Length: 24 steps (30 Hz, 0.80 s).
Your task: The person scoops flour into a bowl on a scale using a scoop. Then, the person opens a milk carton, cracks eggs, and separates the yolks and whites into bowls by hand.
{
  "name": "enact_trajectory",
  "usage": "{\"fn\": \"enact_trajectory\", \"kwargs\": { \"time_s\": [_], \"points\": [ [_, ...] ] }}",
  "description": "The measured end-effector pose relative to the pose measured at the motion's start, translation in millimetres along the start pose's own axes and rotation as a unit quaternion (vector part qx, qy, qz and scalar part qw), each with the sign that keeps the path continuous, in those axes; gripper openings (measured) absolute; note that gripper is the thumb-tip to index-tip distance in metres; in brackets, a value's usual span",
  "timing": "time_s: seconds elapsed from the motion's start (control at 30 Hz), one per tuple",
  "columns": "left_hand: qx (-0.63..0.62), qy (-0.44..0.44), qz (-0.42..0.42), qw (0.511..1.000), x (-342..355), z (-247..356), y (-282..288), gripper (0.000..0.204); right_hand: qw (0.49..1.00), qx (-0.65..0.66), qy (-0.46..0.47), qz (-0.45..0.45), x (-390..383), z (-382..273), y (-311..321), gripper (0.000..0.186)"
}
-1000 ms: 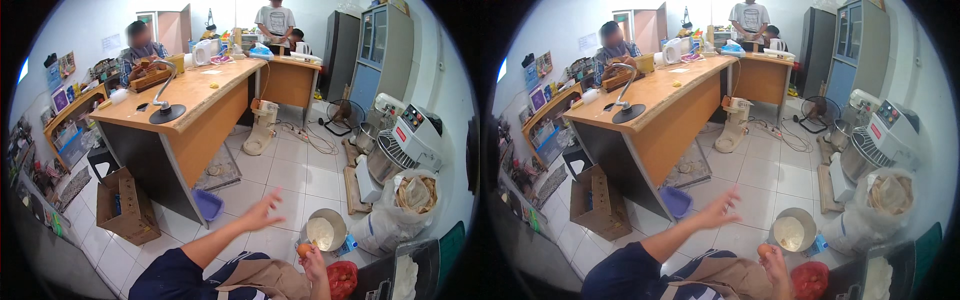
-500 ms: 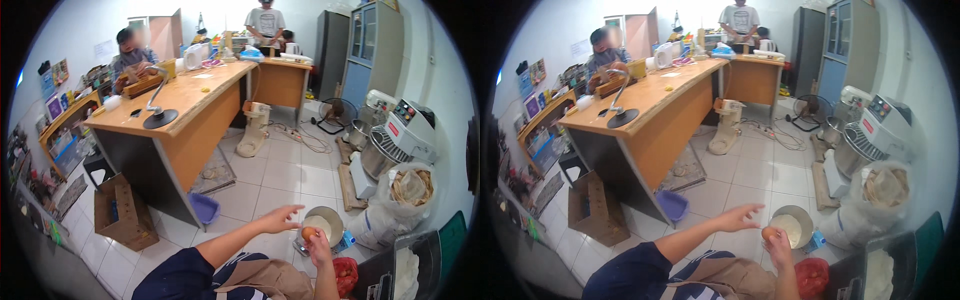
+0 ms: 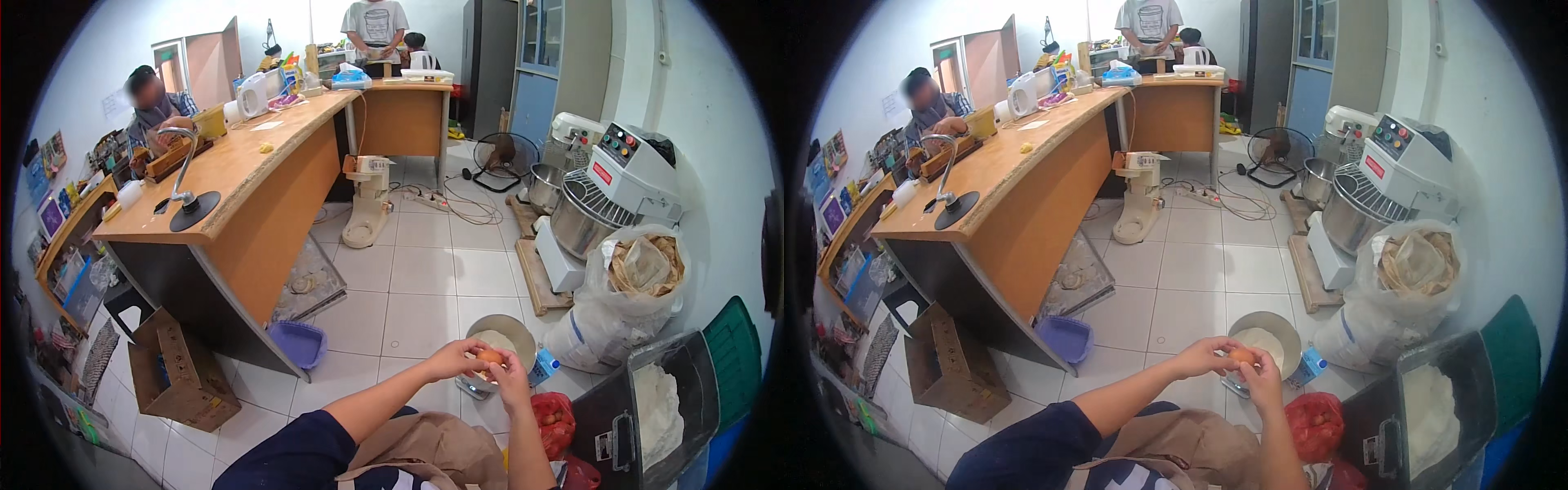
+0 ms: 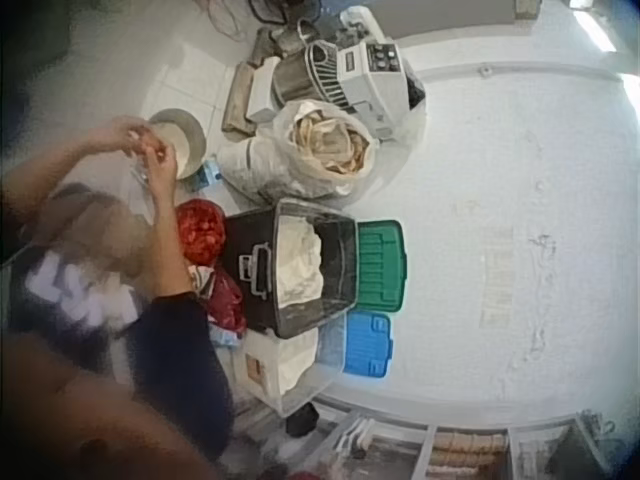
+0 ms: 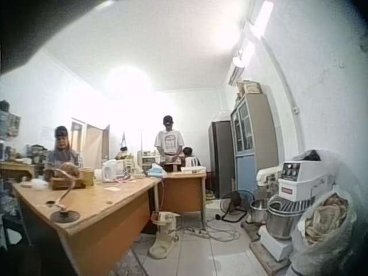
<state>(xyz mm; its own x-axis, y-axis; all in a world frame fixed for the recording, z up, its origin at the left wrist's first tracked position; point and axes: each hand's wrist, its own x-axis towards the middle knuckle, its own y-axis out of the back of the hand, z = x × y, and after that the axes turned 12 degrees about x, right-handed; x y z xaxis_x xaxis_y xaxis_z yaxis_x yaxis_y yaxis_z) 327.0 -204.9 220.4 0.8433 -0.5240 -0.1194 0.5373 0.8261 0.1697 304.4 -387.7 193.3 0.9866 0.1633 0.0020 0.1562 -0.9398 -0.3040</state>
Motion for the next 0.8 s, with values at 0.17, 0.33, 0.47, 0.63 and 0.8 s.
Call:
{"fn": "enact_trajectory", "kwargs": {
  "time_s": [0.17,0.33,0.47,0.63,0.8],
  "points": [
    [0.006,0.016,0.037,0.999,2,3,-6,0.043,1.0,-0.015,0.009,-0.01,1,0,6,0.036],
    [-0.009,0.015,0.034,0.999,11,-4,-7,0.044,1.0,-0.001,0.025,0.013,4,4,9,0.035],
    [0.007,0.016,-0.001,1.0,30,-4,-2,0.043,0.999,0.032,-0.003,-0.003,19,10,29,0.035],
    [0.055,0.051,0.018,0.997,80,-12,28,0.057,0.957,0.269,-0.108,0.009,49,20,61,0.036],
    [0.208,-0.034,0.222,0.952,109,16,159,0.065,0.91,0.364,-0.185,0.064,76,25,74,0.033]
  ]
}}
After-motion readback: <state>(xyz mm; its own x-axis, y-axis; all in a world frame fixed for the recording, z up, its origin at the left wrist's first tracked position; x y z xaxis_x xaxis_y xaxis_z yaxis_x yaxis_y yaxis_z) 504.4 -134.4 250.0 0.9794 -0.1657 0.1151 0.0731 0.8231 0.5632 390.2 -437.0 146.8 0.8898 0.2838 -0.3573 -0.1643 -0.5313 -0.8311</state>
